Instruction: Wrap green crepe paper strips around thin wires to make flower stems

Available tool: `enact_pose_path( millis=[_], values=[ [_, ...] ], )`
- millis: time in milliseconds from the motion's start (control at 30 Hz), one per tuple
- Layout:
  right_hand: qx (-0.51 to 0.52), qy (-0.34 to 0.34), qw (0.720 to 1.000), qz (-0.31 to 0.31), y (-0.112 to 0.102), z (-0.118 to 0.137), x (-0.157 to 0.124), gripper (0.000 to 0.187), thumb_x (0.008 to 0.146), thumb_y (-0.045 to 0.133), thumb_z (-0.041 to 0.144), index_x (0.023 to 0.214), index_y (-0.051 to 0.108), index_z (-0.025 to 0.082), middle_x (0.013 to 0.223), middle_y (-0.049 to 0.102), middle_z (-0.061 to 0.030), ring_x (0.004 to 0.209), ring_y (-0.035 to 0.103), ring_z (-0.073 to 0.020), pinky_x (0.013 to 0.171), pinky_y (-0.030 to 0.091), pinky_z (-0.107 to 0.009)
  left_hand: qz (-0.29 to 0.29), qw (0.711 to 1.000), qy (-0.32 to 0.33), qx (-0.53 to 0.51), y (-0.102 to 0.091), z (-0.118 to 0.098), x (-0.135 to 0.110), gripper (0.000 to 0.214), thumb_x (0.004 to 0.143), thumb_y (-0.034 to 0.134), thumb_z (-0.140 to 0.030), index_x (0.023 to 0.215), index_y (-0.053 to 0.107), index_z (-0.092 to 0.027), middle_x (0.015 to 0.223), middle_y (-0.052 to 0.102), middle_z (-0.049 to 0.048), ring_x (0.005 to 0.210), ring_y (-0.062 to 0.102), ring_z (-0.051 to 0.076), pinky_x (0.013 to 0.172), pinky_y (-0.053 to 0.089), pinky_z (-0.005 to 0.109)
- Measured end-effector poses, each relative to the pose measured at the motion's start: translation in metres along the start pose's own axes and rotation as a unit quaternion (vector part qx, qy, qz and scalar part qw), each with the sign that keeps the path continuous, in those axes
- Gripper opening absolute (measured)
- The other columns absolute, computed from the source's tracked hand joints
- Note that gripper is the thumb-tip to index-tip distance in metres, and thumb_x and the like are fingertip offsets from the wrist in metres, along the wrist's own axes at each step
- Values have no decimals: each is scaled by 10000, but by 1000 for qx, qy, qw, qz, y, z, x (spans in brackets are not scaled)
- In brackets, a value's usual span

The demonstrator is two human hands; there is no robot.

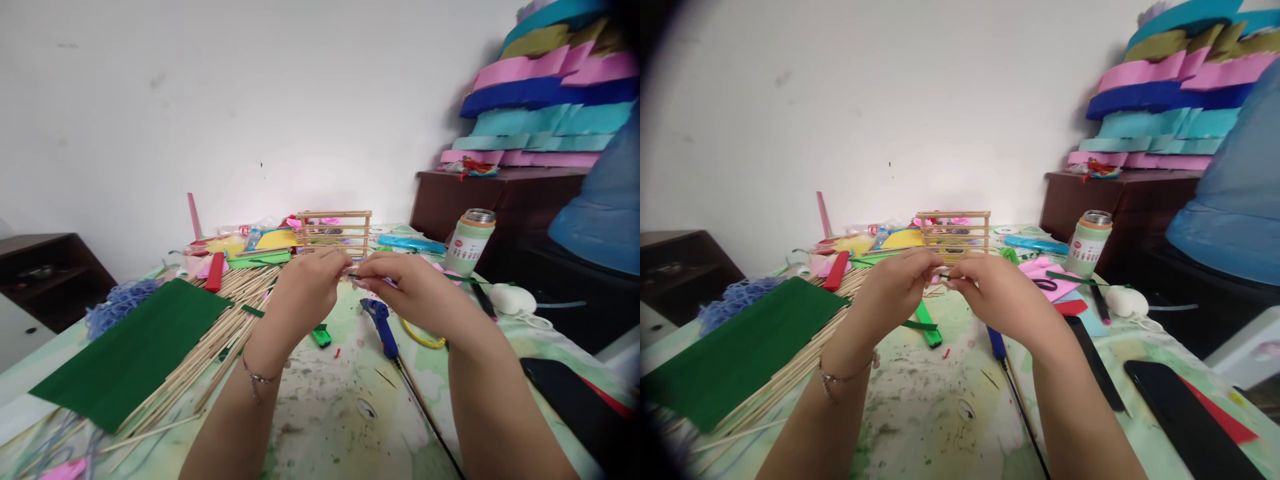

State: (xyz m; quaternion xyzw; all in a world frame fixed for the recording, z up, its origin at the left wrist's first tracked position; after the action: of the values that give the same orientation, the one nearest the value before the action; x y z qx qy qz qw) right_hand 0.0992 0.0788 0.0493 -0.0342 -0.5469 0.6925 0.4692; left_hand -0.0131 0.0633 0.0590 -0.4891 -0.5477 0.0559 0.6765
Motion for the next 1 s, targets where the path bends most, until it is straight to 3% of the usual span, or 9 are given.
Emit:
enact_pose_path(
  millis=[333,467,667,800,1000],
  values=[
    [-97,10,993,-62,-11,6,-4,184,850,538,126,823,704,199,929,718,-49,846,642,-211,719,467,-333,-10,998,-46,-39,-2,6,1,208,879,443,-109,788,621,-164,714,624,22,660,548,154,589,370,263],
    [-159,-35,981,-109,-13,21,-3,195,858,535,104,819,713,172,933,725,-79,850,649,-226,730,476,-344,0,994,-81,-75,0,10,0,220,889,436,-122,720,570,-165,675,573,10,640,503,146,587,343,264],
    [-252,-130,931,-227,-22,40,-9,189,819,579,57,724,716,145,799,742,-73,731,636,-223,701,476,-364,10,987,-113,-116,-2,12,-1,262,927,430,-188,673,492,-173,654,532,-8,630,467,135,587,314,262],
    [-254,-150,915,-276,-26,43,-14,167,828,604,89,734,717,169,821,752,-41,760,639,-224,734,459,-387,4,982,-119,-149,-3,11,-2,279,930,434,-190,652,462,-174,623,509,-23,617,455,122,587,310,255],
    [-215,-172,921,-275,-24,49,-15,98,831,640,143,891,712,172,992,726,-81,916,621,-244,790,457,-400,-37,978,-172,-113,-13,16,-7,268,931,439,-207,681,528,-170,661,552,-10,659,483,134,604,311,264]
  ],
)
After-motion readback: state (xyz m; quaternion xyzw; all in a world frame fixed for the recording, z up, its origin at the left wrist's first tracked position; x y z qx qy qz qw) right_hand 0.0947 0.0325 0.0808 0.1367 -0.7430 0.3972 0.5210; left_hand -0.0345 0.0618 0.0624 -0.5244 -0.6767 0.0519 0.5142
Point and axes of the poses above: each hand's wrist, its own x-axis towards the middle knuckle, its own y-axis out of the palm, z = x × y, the point moved 8 cm from there along x, towards the middle knuckle
